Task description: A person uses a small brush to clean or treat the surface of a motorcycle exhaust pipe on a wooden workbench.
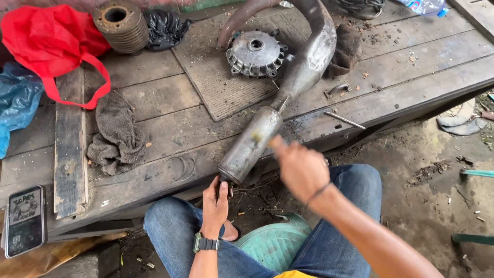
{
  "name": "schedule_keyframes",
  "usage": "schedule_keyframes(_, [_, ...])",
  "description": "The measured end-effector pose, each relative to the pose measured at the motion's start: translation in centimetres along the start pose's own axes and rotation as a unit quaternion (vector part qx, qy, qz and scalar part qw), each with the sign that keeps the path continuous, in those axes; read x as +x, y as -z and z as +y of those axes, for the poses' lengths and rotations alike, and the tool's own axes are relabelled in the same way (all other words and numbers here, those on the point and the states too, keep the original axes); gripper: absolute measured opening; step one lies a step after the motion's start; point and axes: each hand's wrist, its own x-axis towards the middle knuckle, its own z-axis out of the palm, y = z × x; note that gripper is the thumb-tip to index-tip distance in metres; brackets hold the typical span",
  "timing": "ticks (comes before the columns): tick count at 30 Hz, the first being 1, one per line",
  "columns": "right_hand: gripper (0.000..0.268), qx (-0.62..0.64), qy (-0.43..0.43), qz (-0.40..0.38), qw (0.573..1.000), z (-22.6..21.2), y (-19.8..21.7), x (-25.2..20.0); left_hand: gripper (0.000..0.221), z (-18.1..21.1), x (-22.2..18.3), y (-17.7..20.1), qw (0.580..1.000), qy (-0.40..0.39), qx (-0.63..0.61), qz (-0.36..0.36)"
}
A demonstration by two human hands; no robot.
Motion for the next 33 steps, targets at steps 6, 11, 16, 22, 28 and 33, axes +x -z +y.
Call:
schedule_keyframes(6, [0.028,0.175,-0.061,0.104,0.977,5.0,-5.5,1.9,0.056,0.5,0.0,-0.3,0.999,-0.025,0.021,0.015])
schedule_keyframes(11, [0.023,0.145,0.068,0.064,0.985,2.0,-5.8,-1.4,0.053,-0.6,-0.2,-0.5,0.999,-0.013,0.035,0.028])
schedule_keyframes(16, [0.039,0.214,-0.012,0.222,0.951,4.8,-9.8,0.8,0.051,-0.4,-0.1,-0.6,0.999,-0.011,0.022,0.031])
schedule_keyframes(22, [0.018,0.197,0.073,0.152,0.966,3.3,-7.6,0.0,0.051,-1.1,-0.2,-1.0,0.998,-0.009,0.027,0.050])
schedule_keyframes(28, [0.040,0.221,0.103,0.070,0.967,2.4,-8.3,-1.2,0.052,-1.2,0.1,-1.0,0.998,-0.027,0.015,0.048])
schedule_keyframes(33, [0.032,0.238,0.015,0.145,0.960,5.5,-8.5,1.5,0.053,-0.4,-0.3,-0.8,0.999,-0.014,-0.003,0.040])
